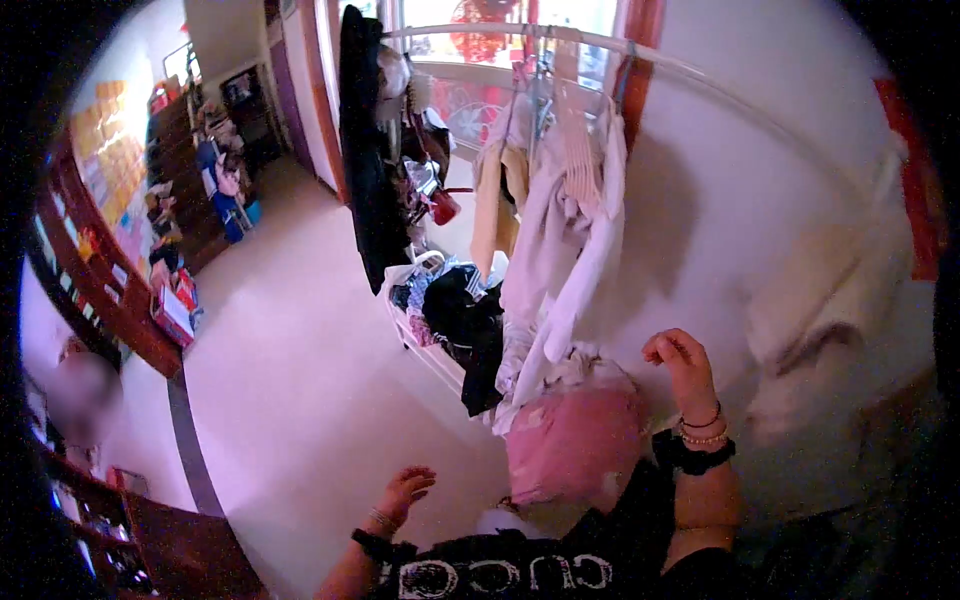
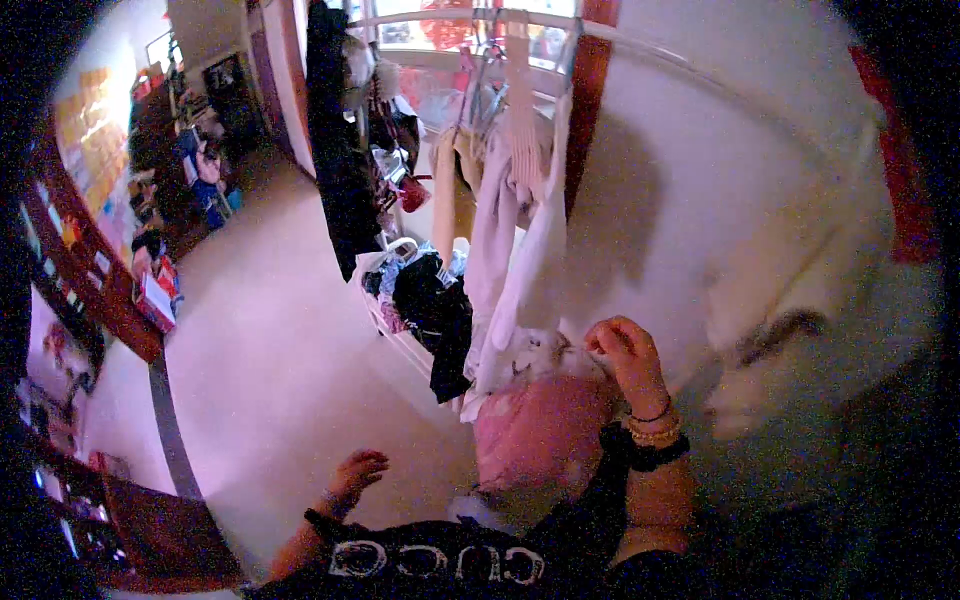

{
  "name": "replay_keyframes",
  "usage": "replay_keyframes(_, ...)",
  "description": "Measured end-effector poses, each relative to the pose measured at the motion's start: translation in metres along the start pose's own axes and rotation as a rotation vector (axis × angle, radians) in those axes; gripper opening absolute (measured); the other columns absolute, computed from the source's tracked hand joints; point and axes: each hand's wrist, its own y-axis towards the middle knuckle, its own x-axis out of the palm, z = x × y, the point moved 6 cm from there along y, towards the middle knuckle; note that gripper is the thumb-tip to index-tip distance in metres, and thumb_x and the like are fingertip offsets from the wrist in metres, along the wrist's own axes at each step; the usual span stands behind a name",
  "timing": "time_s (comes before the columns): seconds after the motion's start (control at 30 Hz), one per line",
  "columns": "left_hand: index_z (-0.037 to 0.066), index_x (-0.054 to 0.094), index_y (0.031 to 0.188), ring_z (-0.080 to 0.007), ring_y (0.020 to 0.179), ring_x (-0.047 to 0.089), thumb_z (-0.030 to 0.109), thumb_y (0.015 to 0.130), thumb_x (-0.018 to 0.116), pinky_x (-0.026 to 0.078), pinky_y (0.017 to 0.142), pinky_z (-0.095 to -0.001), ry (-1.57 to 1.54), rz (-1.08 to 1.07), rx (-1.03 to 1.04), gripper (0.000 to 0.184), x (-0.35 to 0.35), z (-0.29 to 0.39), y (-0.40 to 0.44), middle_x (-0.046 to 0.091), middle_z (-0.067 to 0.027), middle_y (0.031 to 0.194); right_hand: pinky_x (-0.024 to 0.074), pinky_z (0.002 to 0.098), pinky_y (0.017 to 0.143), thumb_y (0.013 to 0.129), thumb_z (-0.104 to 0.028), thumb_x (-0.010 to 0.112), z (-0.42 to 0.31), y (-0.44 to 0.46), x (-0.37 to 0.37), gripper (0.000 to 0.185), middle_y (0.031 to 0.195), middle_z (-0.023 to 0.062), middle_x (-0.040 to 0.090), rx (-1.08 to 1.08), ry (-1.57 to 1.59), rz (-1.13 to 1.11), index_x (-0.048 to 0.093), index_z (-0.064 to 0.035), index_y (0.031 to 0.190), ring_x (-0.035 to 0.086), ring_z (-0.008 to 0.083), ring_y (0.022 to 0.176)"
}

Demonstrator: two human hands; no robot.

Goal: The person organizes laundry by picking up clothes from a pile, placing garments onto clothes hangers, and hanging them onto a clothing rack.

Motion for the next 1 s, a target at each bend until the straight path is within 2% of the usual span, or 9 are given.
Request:
replay_keyframes(0.2,0.007,0.051,0.106,-0.0174,0.097,0.055,0.017,0.085,0.051,0.042,0.083,-0.0305,0.108,0.027,0.023,0.023,0.002,0.066,0.046,0.058,-0.0066,0.103,0.0388,0.0249,0.066,0.090,-0.018,0.045,-0.003,0.086,-0.017,0.022,0.074,0.0044,0.056,-0.118,0.151,0.101,0.052,-0.0026,0.075,0.048,0.0118,0.069)
replay_keyframes(0.27,0.006,0.046,0.113,-0.0213,0.104,0.053,0.016,0.088,0.046,0.043,0.086,-0.0341,0.172,0.038,0.092,0.027,-0.005,0.086,0.065,0.055,-0.0099,0.111,0.0414,0.0254,0.066,0.090,-0.026,0.045,-0.019,0.107,-0.019,0.033,0.070,0.0035,0.057,-0.202,0.025,0.129,0.054,-0.0015,0.069,0.051,0.0118,0.068)
replay_keyframes(0.4,0.006,0.045,0.113,-0.0220,0.104,0.053,0.017,0.089,0.044,0.042,0.086,-0.0339,0.069,-0.098,0.049,0.027,-0.014,0.093,0.112,0.054,-0.0110,0.114,0.0415,0.0259,0.067,0.092,-0.030,0.040,-0.065,0.145,-0.016,0.039,0.070,0.0042,0.059,-0.261,0.008,0.200,0.059,-0.0013,0.074,0.052,0.0127,0.068)
replay_keyframes(0.57,0.005,0.048,0.107,-0.0195,0.096,0.054,0.017,0.085,0.052,0.043,0.082,-0.0309,0.069,-0.131,0.016,0.026,-0.032,0.140,0.180,0.057,-0.0088,0.105,0.0424,0.0252,0.071,0.092,-0.030,0.041,-0.106,0.192,-0.012,0.035,0.093,0.0070,0.061,-0.348,-0.233,0.392,0.057,-0.0022,0.107,0.054,0.0145,0.080)
replay_keyframes(0.6,0.005,0.048,0.106,-0.0198,0.097,0.054,0.017,0.085,0.052,0.043,0.082,-0.0311,0.042,-0.169,0.029,0.025,-0.037,0.150,0.195,0.057,-0.0091,0.105,0.0424,0.0252,0.071,0.092,-0.030,0.041,-0.105,0.200,-0.012,0.035,0.093,0.0070,0.061,-0.338,-0.247,0.427,0.057,-0.0022,0.107,0.054,0.0145,0.080)
replay_keyframes(0.7,0.005,0.048,0.106,-0.0202,0.098,0.053,0.016,0.084,0.051,0.042,0.083,-0.0314,0.091,-0.176,0.018,0.024,-0.047,0.190,0.238,0.056,-0.0090,0.105,0.0447,0.0302,0.079,0.084,-0.024,0.057,-0.116,0.224,-0.004,0.045,0.105,0.0114,0.057,-0.270,-0.600,0.462,0.044,-0.0016,0.121,0.055,0.0196,0.090)
replay_keyframes(0.83,0.006,0.048,0.106,-0.0203,0.100,0.053,0.015,0.084,0.049,0.042,0.084,-0.0326,0.103,-0.254,0.086,0.023,-0.077,0.228,0.288,0.056,-0.0089,0.104,0.0455,0.0323,0.079,0.080,-0.024,0.059,-0.121,0.247,0.010,0.049,0.106,0.0141,0.056,-0.069,-0.784,0.444,0.044,-0.0009,0.121,0.055,0.0211,0.093)
replay_keyframes(0.9,0.005,0.048,0.106,-0.0206,0.100,0.053,0.015,0.085,0.046,0.042,0.084,-0.0343,0.087,-0.219,0.037,0.023,-0.093,0.234,0.309,0.056,-0.0087,0.105,0.0412,0.0315,0.086,0.082,-0.018,0.057,-0.129,0.253,0.026,0.045,0.112,0.0156,0.052,0.045,-0.940,0.326,0.043,-0.0004,0.121,0.052,0.0210,0.100)
replay_keyframes(1.0,0.006,0.048,0.106,-0.0207,0.100,0.053,0.015,0.085,0.045,0.041,0.084,-0.0355,0.073,-0.268,-0.051,0.023,-0.109,0.226,0.337,0.056,-0.0085,0.105,0.0403,0.0344,0.088,0.080,-0.015,0.057,-0.146,0.254,0.055,0.044,0.109,0.0151,0.053,-0.042,-1.279,0.274,0.045,-0.0018,0.120,0.052,0.0244,0.100)
